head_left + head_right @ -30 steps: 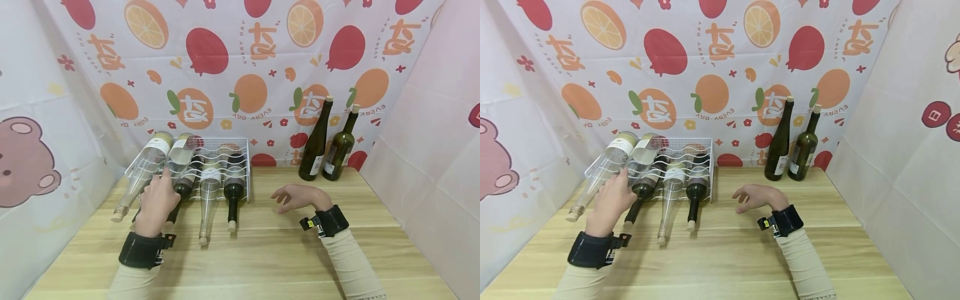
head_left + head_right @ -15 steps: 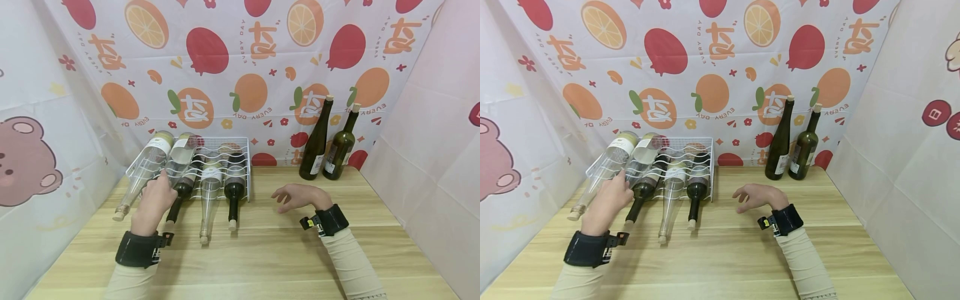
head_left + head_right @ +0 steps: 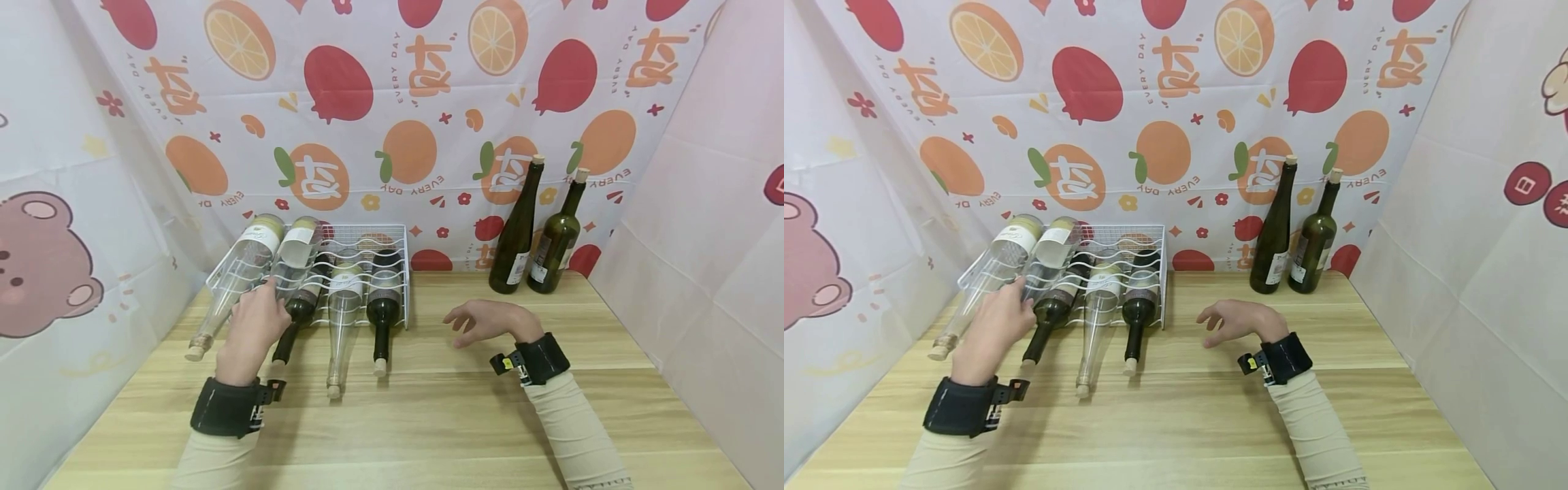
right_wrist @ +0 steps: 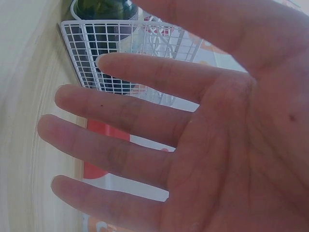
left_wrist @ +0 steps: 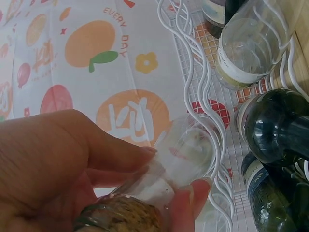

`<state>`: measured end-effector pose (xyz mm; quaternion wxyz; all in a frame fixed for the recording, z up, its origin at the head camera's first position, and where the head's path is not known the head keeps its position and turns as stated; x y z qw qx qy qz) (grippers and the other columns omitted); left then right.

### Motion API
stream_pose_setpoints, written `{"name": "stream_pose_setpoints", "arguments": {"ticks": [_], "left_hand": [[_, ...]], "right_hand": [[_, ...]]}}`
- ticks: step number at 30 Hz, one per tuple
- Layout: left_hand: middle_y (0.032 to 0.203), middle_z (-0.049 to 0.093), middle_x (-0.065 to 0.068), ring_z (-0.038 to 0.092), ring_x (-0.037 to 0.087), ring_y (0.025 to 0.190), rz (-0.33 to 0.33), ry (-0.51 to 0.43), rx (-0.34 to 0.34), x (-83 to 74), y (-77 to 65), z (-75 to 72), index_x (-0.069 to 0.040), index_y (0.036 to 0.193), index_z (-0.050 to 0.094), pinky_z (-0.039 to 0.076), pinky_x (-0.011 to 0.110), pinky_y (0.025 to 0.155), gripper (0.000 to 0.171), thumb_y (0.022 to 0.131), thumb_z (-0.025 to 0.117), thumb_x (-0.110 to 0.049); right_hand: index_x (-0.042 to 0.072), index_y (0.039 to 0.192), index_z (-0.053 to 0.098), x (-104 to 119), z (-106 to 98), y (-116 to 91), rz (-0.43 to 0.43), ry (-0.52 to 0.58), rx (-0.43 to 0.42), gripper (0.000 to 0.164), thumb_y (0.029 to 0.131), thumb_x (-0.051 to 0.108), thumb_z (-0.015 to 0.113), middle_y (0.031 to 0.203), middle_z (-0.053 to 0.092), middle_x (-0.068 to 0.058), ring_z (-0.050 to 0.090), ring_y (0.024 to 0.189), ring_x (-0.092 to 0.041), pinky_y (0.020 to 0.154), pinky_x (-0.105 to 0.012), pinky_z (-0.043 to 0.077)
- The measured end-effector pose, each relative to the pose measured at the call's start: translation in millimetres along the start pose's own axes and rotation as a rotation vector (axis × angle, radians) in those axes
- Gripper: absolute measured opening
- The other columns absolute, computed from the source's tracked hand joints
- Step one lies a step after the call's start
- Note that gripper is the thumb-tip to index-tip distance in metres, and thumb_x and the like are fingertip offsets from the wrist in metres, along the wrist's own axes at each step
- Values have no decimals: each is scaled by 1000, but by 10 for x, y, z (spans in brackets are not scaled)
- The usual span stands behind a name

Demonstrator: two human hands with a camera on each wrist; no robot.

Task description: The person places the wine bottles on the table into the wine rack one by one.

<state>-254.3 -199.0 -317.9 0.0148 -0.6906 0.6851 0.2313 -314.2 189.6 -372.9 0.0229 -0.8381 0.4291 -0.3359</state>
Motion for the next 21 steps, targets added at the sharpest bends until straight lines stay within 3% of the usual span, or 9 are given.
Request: {"name": "stream_pose_setpoints", "arguments": {"ticks": [9,15,21], "left_hand": [[112,66,41,62,64,98,26,1,-63,-8,-23,-14,9,133,55,49,72,79,43,91,58,-3],[111,63,43,61,67,92,-27,-11,-65,-7,-53,-8,-1,133,58,50,70,67,43,91,60,-4],[111,60,43,60,68,92,-54,-6,-86,-17,-72,2,-6,137,60,49,71,66,47,90,60,-4]], "right_hand": [[6,145,58,-1,5,5,2,0,4,58,94,28,76,137,67,-19,69,121,-30,104,-48,54],[5,144,58,4,11,4,-8,-5,9,59,94,29,76,137,66,-20,69,121,-30,104,-48,55],[6,145,58,-4,12,4,2,-5,4,59,94,30,76,137,67,-19,69,121,-29,104,-47,54]]}}
Point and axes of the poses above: each hand's wrist, its own y-axis towards the middle knuckle, its own z-axis out of the palm, x = y × z, the point moved 3 cm from there along y, towards the middle knuckle
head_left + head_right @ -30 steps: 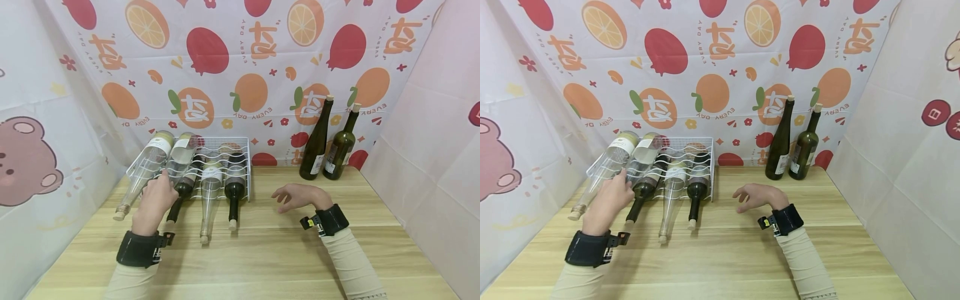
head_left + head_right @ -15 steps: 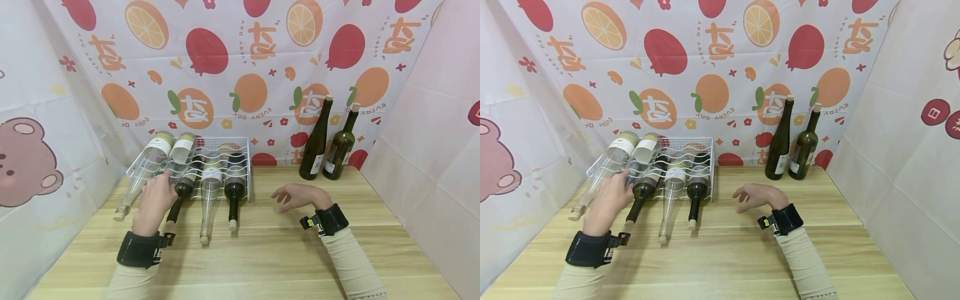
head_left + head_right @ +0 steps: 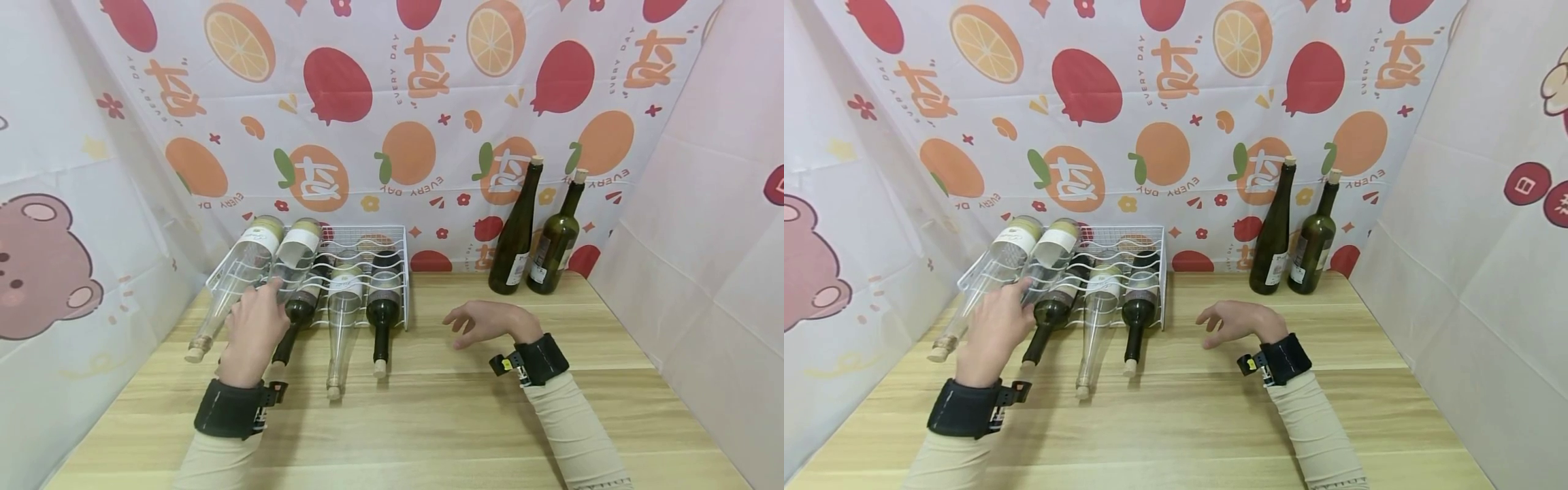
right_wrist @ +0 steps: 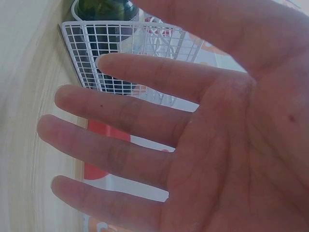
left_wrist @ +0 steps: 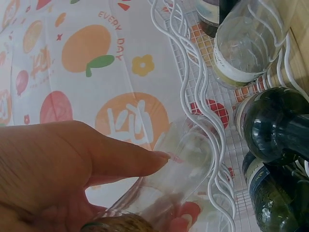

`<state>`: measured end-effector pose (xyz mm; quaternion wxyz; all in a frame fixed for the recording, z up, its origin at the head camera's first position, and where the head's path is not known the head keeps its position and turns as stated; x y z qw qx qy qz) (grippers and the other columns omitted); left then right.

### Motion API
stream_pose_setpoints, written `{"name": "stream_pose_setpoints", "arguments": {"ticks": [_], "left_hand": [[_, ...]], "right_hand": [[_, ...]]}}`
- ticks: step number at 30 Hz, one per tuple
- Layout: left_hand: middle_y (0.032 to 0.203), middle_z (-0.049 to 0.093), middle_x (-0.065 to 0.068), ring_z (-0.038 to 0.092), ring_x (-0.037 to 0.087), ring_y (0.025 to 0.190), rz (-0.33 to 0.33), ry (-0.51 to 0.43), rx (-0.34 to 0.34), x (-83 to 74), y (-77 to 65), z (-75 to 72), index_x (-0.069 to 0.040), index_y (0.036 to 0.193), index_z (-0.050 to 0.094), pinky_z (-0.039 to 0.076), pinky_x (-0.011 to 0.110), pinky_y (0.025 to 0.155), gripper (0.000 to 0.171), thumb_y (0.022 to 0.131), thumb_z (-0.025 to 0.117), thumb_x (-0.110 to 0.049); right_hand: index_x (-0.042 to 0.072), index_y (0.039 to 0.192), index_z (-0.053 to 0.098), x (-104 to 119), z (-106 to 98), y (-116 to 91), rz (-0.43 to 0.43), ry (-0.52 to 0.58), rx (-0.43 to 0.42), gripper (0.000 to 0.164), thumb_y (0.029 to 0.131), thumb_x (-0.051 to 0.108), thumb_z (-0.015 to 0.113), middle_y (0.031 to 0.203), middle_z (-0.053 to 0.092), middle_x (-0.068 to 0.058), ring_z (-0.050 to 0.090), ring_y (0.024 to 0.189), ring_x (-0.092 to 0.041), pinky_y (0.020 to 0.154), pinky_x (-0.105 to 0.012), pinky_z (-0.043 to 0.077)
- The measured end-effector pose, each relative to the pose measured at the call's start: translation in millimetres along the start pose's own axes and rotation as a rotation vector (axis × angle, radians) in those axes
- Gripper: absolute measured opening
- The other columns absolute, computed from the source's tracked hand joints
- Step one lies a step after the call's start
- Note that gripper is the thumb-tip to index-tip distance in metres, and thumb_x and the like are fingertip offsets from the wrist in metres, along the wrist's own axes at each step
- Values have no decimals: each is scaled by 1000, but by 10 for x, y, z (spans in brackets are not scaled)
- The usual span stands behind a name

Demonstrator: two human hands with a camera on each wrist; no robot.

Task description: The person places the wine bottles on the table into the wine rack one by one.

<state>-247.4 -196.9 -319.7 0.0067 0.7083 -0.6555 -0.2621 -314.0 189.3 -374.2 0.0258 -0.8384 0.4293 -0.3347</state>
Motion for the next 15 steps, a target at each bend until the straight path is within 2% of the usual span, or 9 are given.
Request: {"name": "stream_pose_setpoints", "arguments": {"ticks": [9,12,15], "left_hand": [[115,59,42,59,68,94,-17,12,0,-6,-12,5,-8,142,59,48,71,68,52,91,59,-4],[117,59,42,60,67,93,-16,16,28,-4,-12,-9,-9,144,56,49,70,67,54,91,59,-6],[118,58,42,60,67,94,-13,23,89,0,-7,-29,-7,147,51,50,70,68,54,93,53,-8]], "right_hand": [[5,145,58,4,8,0,-5,14,7,59,94,28,76,137,66,-21,67,123,-34,104,-49,54],[4,144,58,0,9,5,-6,13,5,58,94,28,76,136,67,-21,68,122,-34,103,-49,55],[4,144,58,1,10,10,-7,12,5,58,94,28,76,135,67,-20,68,122,-33,103,-49,55]]}}
Point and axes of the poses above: each hand's wrist, its own y-axis towards the middle knuckle, its own z-axis out of the palm, x = y × z, the point moved 3 cm from there along y, towards the middle knuckle
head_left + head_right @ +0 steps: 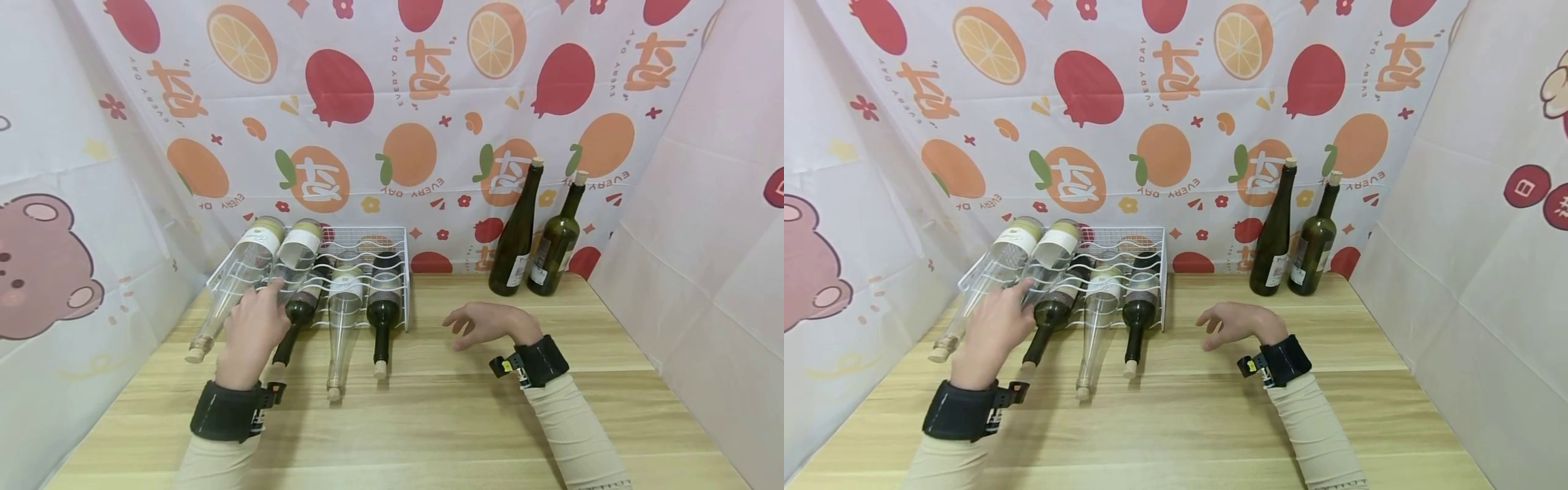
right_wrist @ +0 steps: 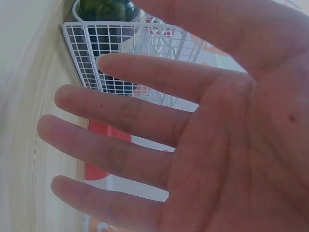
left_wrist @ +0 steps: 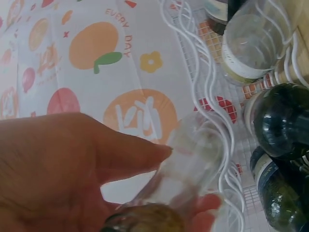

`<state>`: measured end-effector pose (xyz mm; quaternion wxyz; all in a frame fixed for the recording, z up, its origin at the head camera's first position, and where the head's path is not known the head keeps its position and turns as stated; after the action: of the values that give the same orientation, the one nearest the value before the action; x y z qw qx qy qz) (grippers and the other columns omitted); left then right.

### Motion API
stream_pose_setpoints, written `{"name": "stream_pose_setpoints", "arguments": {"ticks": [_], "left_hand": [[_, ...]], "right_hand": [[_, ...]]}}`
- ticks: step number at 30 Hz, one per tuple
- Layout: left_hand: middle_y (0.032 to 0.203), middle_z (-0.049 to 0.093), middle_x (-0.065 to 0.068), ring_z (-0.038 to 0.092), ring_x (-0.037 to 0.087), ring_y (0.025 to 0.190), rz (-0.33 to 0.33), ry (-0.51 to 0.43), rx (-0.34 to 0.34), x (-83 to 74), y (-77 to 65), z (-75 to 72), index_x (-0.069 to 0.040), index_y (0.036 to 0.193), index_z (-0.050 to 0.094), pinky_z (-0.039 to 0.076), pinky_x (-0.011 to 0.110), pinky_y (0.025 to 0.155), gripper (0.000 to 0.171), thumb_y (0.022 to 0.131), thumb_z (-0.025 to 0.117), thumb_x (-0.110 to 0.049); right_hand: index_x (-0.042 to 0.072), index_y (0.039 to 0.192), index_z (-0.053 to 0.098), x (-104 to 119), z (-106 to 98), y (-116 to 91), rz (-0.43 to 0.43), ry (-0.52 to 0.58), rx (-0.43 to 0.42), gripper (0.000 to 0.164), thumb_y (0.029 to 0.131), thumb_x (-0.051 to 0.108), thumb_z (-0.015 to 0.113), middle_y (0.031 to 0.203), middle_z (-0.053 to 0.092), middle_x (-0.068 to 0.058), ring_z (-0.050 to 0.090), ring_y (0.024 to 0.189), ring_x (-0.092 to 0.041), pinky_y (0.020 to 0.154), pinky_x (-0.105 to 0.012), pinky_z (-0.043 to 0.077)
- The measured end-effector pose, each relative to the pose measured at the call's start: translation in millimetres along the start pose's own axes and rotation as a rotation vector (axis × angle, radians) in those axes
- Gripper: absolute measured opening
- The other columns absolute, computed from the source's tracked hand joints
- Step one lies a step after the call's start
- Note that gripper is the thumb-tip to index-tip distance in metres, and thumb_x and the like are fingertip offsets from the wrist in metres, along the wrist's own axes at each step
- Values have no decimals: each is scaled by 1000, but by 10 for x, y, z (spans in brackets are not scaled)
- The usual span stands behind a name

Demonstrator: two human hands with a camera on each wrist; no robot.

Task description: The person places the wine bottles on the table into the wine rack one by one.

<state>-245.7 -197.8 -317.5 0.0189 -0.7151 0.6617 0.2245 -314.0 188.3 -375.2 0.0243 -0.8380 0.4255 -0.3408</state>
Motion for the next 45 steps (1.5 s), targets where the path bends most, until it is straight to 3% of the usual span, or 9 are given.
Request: {"name": "stream_pose_setpoints", "arguments": {"ticks": [6,10,14,21,45], "left_hand": [[119,60,43,58,64,109,-2,29,163,42,15,-47,3,154,35,50,70,80,64,92,47,-6],[125,58,43,56,64,115,-4,33,210,51,26,-60,6,156,31,49,70,86,70,89,49,-4],[131,55,43,55,64,117,-3,22,200,48,23,-65,4,155,34,48,70,86,66,92,50,-6],[125,58,43,58,64,110,17,9,151,45,10,-71,0,148,43,49,69,78,56,94,52,-6],[139,56,38,59,64,108,2,2,90,3,-14,-68,-6,153,47,50,67,72,57,96,55,-9]], "right_hand": [[4,144,58,0,5,-1,-4,-5,1,58,94,28,76,135,67,-20,68,121,-33,103,-49,54],[4,143,59,3,9,-6,-11,-10,-1,57,94,27,76,135,68,-20,69,121,-33,102,-49,55],[4,143,59,2,9,-11,-11,-11,-4,57,94,28,76,136,67,-20,68,121,-32,102,-49,55],[4,145,58,6,14,-21,-6,-3,-2,59,94,28,76,137,67,-20,68,122,-33,103,-49,54],[3,145,57,10,10,-12,-3,-11,3,59,95,28,75,137,66,-21,67,122,-34,103,-49,54]]}}
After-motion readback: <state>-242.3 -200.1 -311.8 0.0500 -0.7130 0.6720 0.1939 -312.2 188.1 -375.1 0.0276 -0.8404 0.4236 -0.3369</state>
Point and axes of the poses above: each hand's wrist, its own y-axis towards the middle knuckle, its own z-axis out of the palm, x = y × z, the point moved 3 cm from there along y, towards the middle knuckle
